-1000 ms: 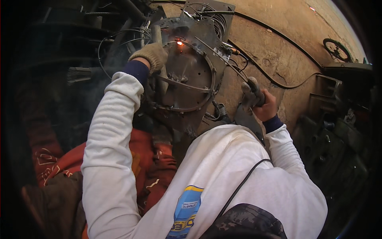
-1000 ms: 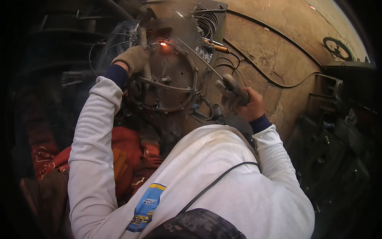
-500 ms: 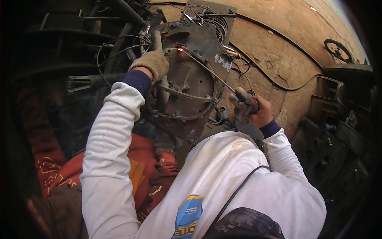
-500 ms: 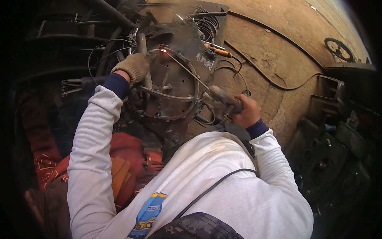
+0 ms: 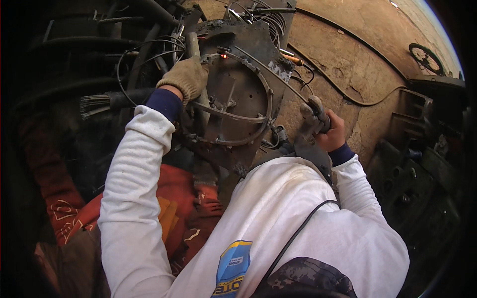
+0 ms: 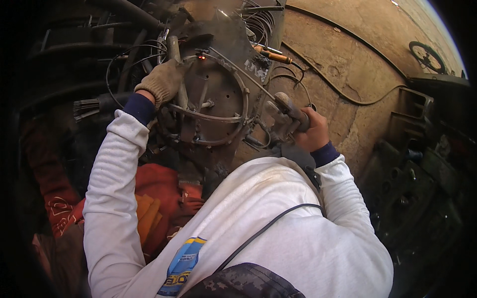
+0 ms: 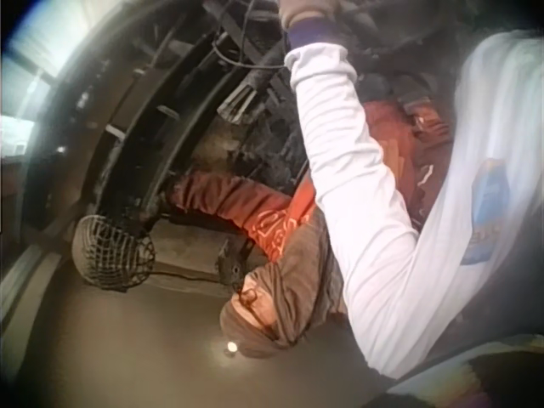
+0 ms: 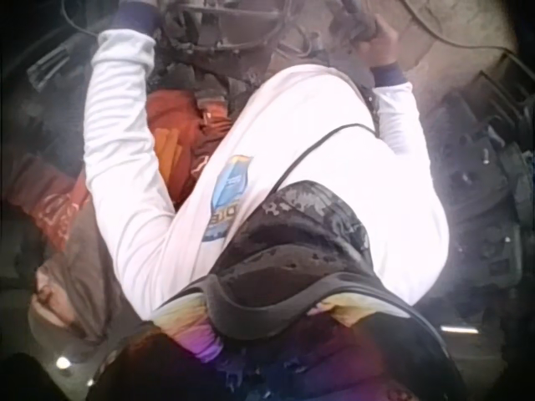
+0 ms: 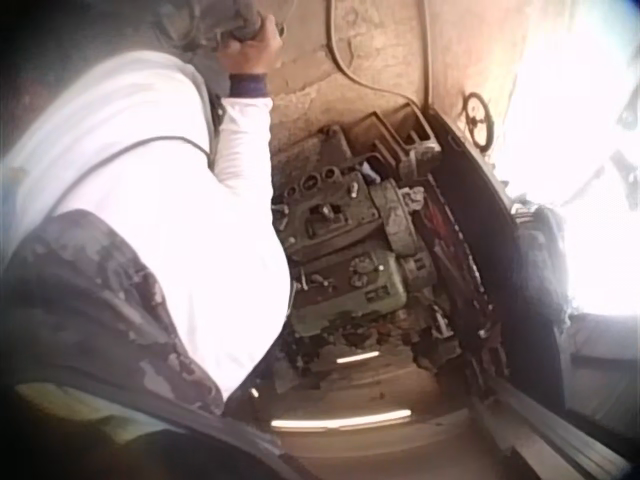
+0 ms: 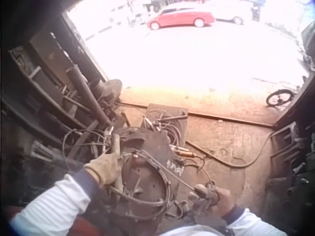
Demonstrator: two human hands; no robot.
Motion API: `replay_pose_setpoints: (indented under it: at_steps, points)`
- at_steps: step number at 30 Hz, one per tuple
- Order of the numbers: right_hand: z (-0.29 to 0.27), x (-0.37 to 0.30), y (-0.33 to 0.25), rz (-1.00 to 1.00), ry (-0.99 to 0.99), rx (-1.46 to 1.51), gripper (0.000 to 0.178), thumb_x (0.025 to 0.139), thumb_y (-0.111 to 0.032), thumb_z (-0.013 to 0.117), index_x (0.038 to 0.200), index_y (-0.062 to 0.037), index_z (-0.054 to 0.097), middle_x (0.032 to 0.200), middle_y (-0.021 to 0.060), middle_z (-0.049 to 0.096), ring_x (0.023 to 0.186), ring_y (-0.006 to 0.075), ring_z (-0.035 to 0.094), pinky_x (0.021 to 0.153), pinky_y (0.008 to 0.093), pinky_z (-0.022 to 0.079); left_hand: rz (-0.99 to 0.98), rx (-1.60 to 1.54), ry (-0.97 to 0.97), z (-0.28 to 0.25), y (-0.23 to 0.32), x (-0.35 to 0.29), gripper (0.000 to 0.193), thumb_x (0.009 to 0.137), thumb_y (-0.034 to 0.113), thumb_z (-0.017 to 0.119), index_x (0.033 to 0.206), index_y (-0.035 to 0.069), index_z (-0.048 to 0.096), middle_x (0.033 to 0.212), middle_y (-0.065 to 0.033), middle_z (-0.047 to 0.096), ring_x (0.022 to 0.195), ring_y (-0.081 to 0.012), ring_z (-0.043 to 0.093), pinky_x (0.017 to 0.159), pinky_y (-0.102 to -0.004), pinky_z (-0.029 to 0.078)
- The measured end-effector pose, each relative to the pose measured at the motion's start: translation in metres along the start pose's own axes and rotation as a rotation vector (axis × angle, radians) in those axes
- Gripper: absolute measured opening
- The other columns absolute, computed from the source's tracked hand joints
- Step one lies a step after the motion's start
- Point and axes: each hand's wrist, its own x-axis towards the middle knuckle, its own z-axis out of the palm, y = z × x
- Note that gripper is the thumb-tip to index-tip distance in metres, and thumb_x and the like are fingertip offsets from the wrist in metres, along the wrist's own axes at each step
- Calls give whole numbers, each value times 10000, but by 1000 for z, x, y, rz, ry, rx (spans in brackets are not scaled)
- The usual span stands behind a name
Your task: The person welds a circular metal frame using a handheld welding torch. They repeatedly position the torch, strike an arc to create sparks, and move along the frame's edges. The person also uses a hammer to tap the metal frame between welding passes.
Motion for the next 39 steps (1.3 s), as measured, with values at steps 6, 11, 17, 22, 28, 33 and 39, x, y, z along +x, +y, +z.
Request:
replay_pose_setpoints:
  at_steps: [6,11,17,22,28,33,39]
  points:
    - [-2,11,4,-5,29,50,322,640,-27,734,939,-19,613,784,105,654,701,174,653,650,273,496,-59,-38,-48,-12,7,-5,440,948,357,416,1122,-19,563,1061,-277,618,1059,-433,567,903,-469,451]
    - [-6,18,-4,17,46,80,317,645,-32,744,933,-24,612,772,93,648,685,160,638,643,257,483,-102,-31,-80,-16,14,-11,428,942,336,429,1131,-24,563,1050,-276,624,1026,-430,589,897,-467,463]
    - [-13,8,-1,30,26,56,289,649,-46,744,903,-21,609,744,96,636,660,150,620,627,259,475,-58,-8,-109,-19,12,-7,434,941,334,413,1090,-32,592,1035,-279,629,1019,-440,586,890,-470,467]
    - [-13,4,-6,10,11,45,264,652,-41,722,888,-22,606,714,96,622,635,153,609,613,259,469,-5,-26,-71,-16,6,-4,423,929,323,430,1082,-34,598,1033,-292,625,1014,-449,584,891,-478,464]
    - [-11,-4,-3,-16,10,47,245,662,-7,696,886,-19,597,697,80,611,632,115,577,601,253,460,-21,-3,-88,-20,11,-8,439,922,309,435,1126,-59,563,1071,-310,609,1058,-445,570,918,-474,450]
    - [-8,-13,-1,54,57,161,246,678,1,703,900,-13,598,751,69,641,687,95,579,641,245,468,49,24,-84,-14,1,-1,474,938,349,427,1118,-68,564,1057,-311,609,1052,-440,571,913,-469,450]
    - [-12,-22,1,109,50,163,292,689,2,710,965,-1,612,854,72,676,784,100,613,718,249,480,60,68,-163,-21,6,-1,516,955,396,414,1078,-76,583,1060,-316,601,1054,-428,571,905,-451,457]
